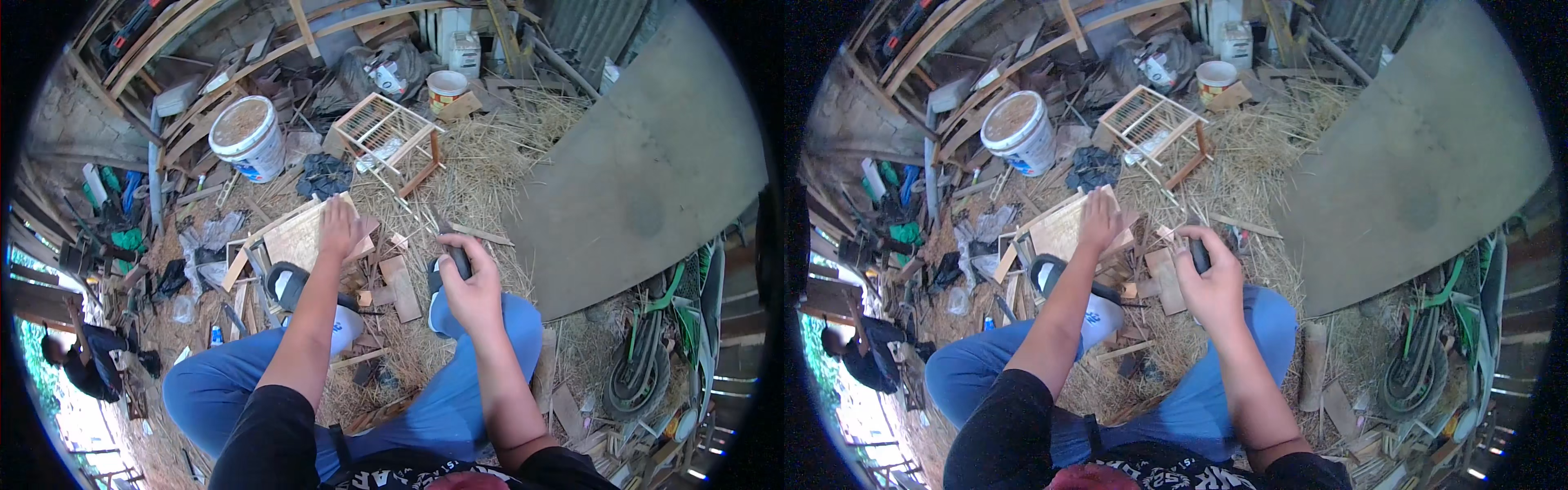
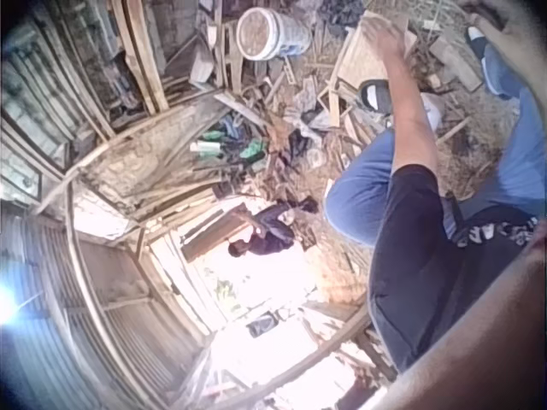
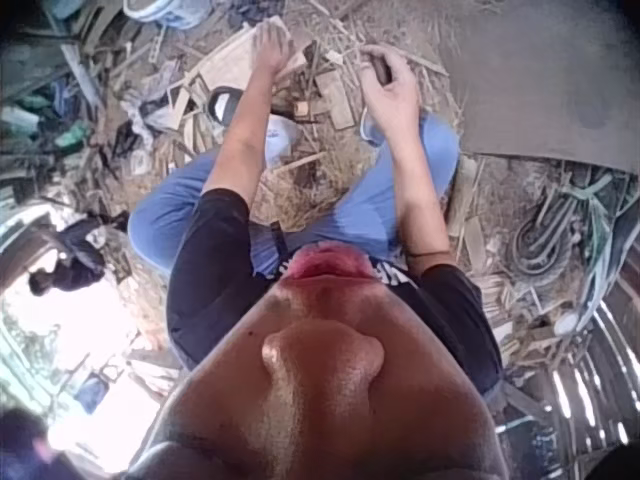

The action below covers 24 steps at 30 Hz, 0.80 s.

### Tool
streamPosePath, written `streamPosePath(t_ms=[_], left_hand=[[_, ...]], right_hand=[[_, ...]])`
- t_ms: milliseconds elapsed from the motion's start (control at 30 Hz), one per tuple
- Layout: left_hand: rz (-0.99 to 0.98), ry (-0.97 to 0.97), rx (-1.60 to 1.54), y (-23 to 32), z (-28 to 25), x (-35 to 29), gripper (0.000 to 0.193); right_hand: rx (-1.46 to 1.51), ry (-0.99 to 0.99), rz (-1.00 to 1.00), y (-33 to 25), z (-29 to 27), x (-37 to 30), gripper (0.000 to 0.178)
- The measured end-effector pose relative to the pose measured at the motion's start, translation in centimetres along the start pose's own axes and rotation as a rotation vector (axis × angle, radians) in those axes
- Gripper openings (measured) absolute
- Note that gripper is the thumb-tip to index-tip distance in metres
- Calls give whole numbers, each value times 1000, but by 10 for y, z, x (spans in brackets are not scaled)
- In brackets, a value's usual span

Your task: The person handles a small rectangular wooden frame and a loose piece of wood, then uses a saw to cut the wood piece against a block.

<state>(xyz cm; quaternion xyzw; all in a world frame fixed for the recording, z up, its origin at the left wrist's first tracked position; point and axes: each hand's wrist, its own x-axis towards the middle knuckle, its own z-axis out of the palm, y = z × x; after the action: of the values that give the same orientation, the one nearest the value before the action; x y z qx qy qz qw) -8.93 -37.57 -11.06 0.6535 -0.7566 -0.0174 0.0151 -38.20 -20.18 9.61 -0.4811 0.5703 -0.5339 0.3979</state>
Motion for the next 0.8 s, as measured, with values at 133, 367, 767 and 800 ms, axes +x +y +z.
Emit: streamPosePath(t_ms=[133, 367, 767, 800], left_hand=[[-130, 145, -57, -7, 13, -9, 66], [-262, 86, -61, 11, 14, -12, 68], [-386, 72, -93, 27, 7, -2, 74], [-413, 92, -97, 31, 9, -4, 74]], right_hand=[[-26, -9, -109, 20, -4, -6, 26], [124, -62, 227, 22, 5, -8, 28], [45, 63, 174, 36, 88, -18, 32], [38, 65, 186, 43, 91, -21, 32]])
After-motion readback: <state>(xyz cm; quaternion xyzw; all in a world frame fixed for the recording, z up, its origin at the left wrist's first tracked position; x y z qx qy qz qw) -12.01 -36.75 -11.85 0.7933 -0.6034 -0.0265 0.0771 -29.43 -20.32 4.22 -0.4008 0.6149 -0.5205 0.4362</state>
